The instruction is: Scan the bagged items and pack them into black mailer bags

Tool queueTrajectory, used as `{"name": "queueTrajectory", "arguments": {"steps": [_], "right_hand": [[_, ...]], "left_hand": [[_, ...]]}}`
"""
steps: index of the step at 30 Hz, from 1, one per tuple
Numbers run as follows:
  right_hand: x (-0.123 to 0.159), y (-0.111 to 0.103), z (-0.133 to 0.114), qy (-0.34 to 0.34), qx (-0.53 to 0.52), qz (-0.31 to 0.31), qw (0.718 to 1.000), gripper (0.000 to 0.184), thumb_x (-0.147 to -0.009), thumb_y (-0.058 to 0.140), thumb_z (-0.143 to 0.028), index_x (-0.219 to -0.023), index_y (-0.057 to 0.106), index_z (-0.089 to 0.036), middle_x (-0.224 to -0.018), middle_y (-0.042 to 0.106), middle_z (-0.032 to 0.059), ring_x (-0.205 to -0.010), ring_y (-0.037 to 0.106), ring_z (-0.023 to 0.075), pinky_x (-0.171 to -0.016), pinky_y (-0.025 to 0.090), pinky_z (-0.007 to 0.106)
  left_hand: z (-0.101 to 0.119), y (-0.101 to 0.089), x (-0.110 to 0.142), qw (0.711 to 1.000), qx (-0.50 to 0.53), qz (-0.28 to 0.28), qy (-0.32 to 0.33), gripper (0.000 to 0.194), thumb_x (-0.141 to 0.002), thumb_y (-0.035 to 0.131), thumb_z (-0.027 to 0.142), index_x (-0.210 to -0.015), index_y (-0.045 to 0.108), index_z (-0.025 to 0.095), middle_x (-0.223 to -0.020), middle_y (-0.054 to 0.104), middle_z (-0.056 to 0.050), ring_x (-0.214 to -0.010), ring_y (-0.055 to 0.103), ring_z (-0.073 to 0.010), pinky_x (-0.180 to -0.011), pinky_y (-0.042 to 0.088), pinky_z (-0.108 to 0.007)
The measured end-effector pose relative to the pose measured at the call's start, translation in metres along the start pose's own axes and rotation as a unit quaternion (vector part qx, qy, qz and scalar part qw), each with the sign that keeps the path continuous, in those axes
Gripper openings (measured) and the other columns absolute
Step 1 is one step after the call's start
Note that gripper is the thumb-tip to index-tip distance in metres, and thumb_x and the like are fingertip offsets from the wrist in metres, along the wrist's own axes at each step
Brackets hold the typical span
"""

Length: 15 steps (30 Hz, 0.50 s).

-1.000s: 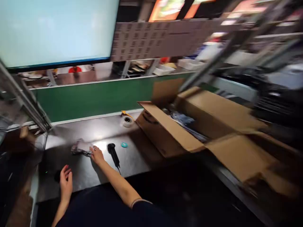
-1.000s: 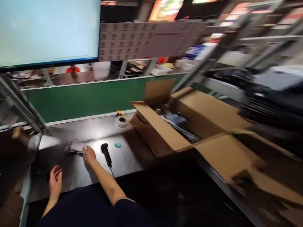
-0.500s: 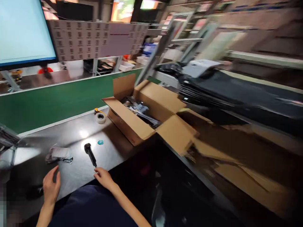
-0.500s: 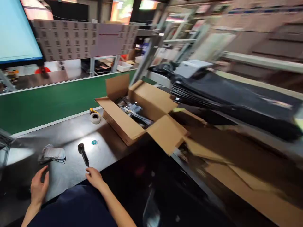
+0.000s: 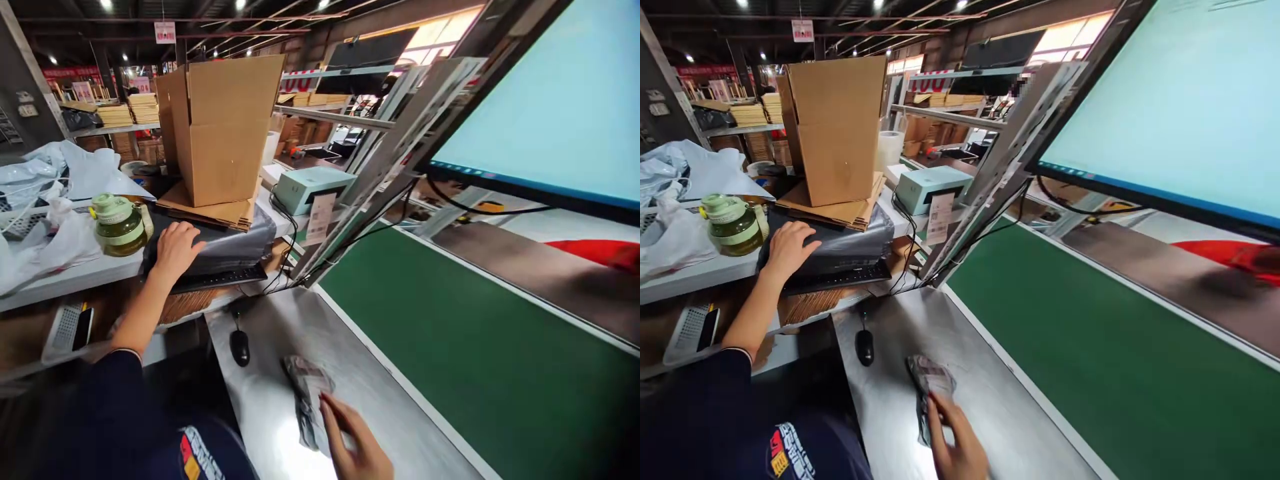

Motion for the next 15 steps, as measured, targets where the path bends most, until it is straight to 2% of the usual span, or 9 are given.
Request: {"name": "queueTrajectory", "arguments": {"steps": [1,3,5,7,10,12,13,15], "right_hand": [[-0.034,0.011,-0.03,-0.074,-0.003,-0.022,0.997,0.02,-0.094,0.069,-0.049,-0.11,0.079,-0.042,-0.101,0.084,0.0056,-0.077,0.081,0.0317,-0.066,0.071,0.049],[-0.09,0.032,-0.085,-0.21,-0.003,-0.055,0.976,0.018,-0.1,0.066,-0.034,-0.113,0.079,-0.032,-0.099,0.084,0.0056,-0.084,0.082,0.0257,-0.074,0.071,0.039],[-0.135,0.059,-0.13,-0.298,0.005,-0.08,0.951,0.021,-0.104,0.062,-0.026,-0.117,0.078,-0.027,-0.1,0.083,0.0066,-0.088,0.081,0.0222,-0.078,0.069,0.034],[-0.169,0.093,-0.169,-0.363,0.024,-0.097,0.926,0.022,-0.106,0.059,-0.026,-0.118,0.078,-0.026,-0.104,0.082,0.0073,-0.092,0.079,0.0213,-0.082,0.067,0.033],[-0.206,0.15,-0.214,-0.417,0.075,-0.096,0.901,0.029,-0.106,0.062,-0.034,-0.13,0.073,-0.022,-0.122,0.079,0.013,-0.112,0.075,0.0268,-0.095,0.064,0.04],[-0.227,0.183,-0.235,-0.421,0.132,-0.098,0.892,0.044,-0.099,0.072,-0.039,-0.137,0.068,-0.016,-0.131,0.075,0.0178,-0.12,0.071,0.0328,-0.099,0.061,0.046],[-0.237,0.195,-0.243,-0.416,0.161,-0.105,0.889,0.048,-0.096,0.075,-0.04,-0.136,0.067,-0.015,-0.13,0.075,0.0186,-0.118,0.07,0.0344,-0.097,0.059,0.046],[-0.255,0.209,-0.251,-0.396,0.212,-0.123,0.885,0.035,-0.098,0.072,-0.038,-0.125,0.071,-0.016,-0.117,0.077,0.0159,-0.109,0.07,0.0331,-0.088,0.056,0.042]], "left_hand": [[-0.004,0.005,0.0,0.999,0.0,-0.032,0.008,0.024,-0.101,0.076,0.033,-0.12,0.084,0.021,-0.132,0.078,-0.01,-0.123,0.067,-0.0318,-0.101,0.053,-0.043],[-0.006,0.012,-0.001,0.998,-0.002,-0.064,0.026,0.026,-0.105,0.069,0.034,-0.123,0.084,0.023,-0.137,0.077,-0.009,-0.126,0.066,-0.0307,-0.103,0.052,-0.042],[-0.004,0.015,-0.006,0.995,-0.022,-0.091,0.032,0.029,-0.11,0.06,0.034,-0.119,0.085,0.022,-0.131,0.079,-0.01,-0.123,0.067,-0.0307,-0.1,0.053,-0.041],[-0.001,0.012,-0.016,0.991,-0.049,-0.124,0.025,0.034,-0.112,0.055,0.033,-0.112,0.086,0.018,-0.121,0.081,-0.013,-0.12,0.069,-0.0331,-0.093,0.054,-0.041],[0.003,0.0,-0.037,0.986,-0.063,-0.156,0.015,0.039,-0.112,0.054,0.037,-0.112,0.086,0.014,-0.113,0.081,-0.017,-0.115,0.073,-0.037,-0.088,0.054,-0.042],[0.003,-0.009,-0.05,0.986,-0.055,-0.158,0.014,0.042,-0.113,0.053,0.042,-0.115,0.086,0.015,-0.114,0.081,-0.019,-0.114,0.074,-0.0385,-0.088,0.053,-0.042],[0.002,-0.012,-0.053,0.986,-0.048,-0.158,0.013,0.044,-0.113,0.053,0.044,-0.116,0.086,0.016,-0.114,0.081,-0.019,-0.114,0.074,-0.0388,-0.088,0.053,-0.042],[0.0,-0.015,-0.053,0.987,-0.037,-0.154,0.015,0.045,-0.113,0.051,0.046,-0.115,0.086,0.017,-0.114,0.081,-0.018,-0.115,0.074,-0.0384,-0.089,0.052,-0.043]]}}
Point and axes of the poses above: each hand's wrist, its own x-axis away from the middle knuckle, its own y-axis out of the palm, z = x × y, the point moved 6 cm from there along -x, towards the middle knuckle
